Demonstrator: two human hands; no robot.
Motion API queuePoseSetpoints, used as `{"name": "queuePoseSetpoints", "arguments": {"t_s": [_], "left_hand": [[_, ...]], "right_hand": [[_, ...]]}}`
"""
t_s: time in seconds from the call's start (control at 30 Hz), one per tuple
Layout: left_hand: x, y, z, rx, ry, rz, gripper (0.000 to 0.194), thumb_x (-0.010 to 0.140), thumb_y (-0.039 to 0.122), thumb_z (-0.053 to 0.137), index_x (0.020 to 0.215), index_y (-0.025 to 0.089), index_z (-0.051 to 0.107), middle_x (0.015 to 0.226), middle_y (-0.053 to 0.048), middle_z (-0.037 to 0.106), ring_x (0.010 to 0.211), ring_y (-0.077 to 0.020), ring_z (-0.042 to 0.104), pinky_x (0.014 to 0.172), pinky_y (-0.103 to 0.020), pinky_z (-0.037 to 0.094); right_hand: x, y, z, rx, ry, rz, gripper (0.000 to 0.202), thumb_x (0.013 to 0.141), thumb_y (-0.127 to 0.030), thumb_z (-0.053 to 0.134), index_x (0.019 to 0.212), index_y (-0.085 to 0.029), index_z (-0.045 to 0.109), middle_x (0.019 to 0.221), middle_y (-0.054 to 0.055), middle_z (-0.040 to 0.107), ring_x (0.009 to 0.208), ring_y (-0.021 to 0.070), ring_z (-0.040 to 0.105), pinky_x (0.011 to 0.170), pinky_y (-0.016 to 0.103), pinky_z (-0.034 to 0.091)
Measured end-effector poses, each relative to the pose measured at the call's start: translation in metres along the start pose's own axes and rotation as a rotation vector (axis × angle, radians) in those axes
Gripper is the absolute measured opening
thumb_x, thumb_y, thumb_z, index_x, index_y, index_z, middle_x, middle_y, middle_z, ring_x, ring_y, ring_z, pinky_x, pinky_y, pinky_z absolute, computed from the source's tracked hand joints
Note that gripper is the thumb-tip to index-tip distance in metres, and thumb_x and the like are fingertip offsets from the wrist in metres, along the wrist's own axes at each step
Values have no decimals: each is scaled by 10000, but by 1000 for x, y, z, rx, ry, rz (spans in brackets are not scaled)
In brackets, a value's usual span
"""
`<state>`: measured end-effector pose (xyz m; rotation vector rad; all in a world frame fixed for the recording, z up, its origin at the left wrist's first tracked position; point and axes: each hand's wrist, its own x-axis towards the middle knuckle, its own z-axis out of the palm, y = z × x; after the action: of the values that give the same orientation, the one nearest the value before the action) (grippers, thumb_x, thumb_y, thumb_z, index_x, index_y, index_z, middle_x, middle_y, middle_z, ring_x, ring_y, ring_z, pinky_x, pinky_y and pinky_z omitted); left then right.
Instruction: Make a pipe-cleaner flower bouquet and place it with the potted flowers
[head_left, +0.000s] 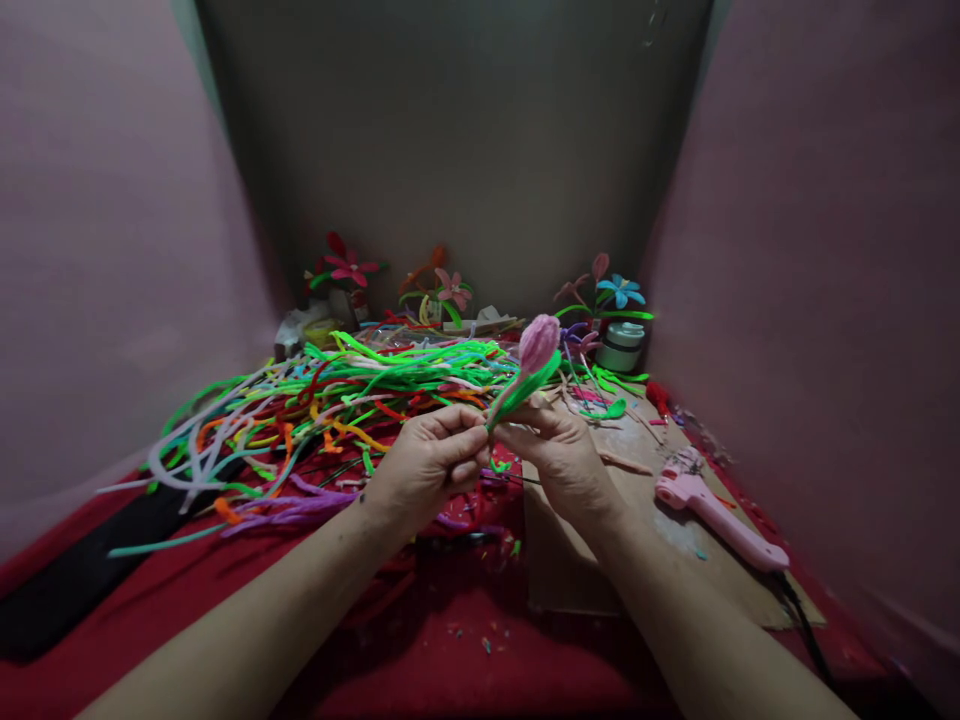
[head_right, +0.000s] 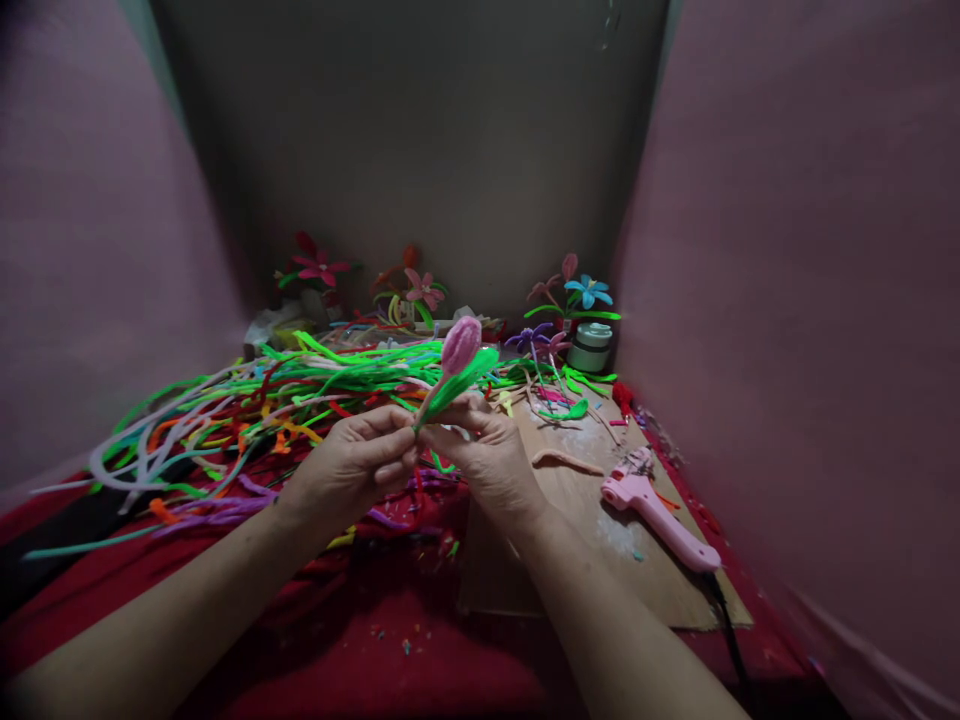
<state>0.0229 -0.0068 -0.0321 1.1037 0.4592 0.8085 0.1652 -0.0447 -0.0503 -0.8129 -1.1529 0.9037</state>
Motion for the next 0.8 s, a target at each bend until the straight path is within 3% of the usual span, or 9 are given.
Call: {"name": "queuePoseSetpoints", "arguments": {"t_s": [0.17, 0.3, 0.4, 0.47, 0.53, 0.63, 0.8], "left_hand": [[-2, 0, -1, -84, -105, -98, 157, 692, 194, 697, 719, 127, 557, 521, 30, 538, 343, 14, 286, 360, -111, 245], [0, -3, -9, -205, -327, -241, 131, 715, 191, 669, 795, 133, 584, 471, 64, 460, 309, 17, 186, 314, -104, 225], [1, -5, -14, -254, -463, -356, 108, 709, 143, 644, 801, 122, 590, 470, 63, 458, 286, 17, 150, 278, -108, 209], [1, -3, -16, -249, -491, -392, 82, 710, 136, 638, 768, 110, 586, 473, 61, 457, 280, 19, 141, 268, -110, 203], [0, 0, -15, -221, -456, -365, 95, 727, 176, 641, 748, 112, 574, 475, 65, 445, 290, 18, 141, 271, -114, 218], [-2, 5, -9, -95, -312, -269, 135, 768, 241, 619, 738, 128, 553, 499, 59, 463, 315, 6, 209, 304, -120, 250], [-7, 4, 3, 449, 38, 83, 157, 784, 301, 592, 779, 145, 579, 614, 13, 567, 463, -70, 474, 426, -179, 371]], "right_hand": [[2, -6, -4, 50, -57, 50, 148, 650, -248, 738, 794, -274, 756, 879, 17, 702, 897, 212, 591, 845, 386, 454], [2, -14, -7, 15, -213, -18, 128, 681, -245, 724, 802, -276, 752, 1073, 11, 663, 1052, 226, 547, 892, 384, 436], [-1, -16, -7, -14, -314, 1, 86, 727, -285, 688, 781, -270, 753, 1011, 22, 676, 1043, 219, 557, 901, 388, 433], [-2, -15, -6, 16, -303, 28, 86, 731, -317, 682, 745, -268, 752, 919, 24, 689, 1018, 221, 567, 869, 385, 450], [-3, -12, -3, 47, -239, 33, 82, 717, -323, 692, 718, -265, 751, 848, 23, 690, 970, 220, 580, 826, 371, 462], [-2, -8, 1, 69, -109, 32, 51, 691, -285, 709, 713, -266, 751, 813, 11, 680, 871, 196, 586, 790, 339, 460], [-1, -1, 7, 71, -8, 37, 78, 721, -253, 675, 742, -256, 750, 696, -6, 639, 734, 162, 570, 744, 313, 454]]}}
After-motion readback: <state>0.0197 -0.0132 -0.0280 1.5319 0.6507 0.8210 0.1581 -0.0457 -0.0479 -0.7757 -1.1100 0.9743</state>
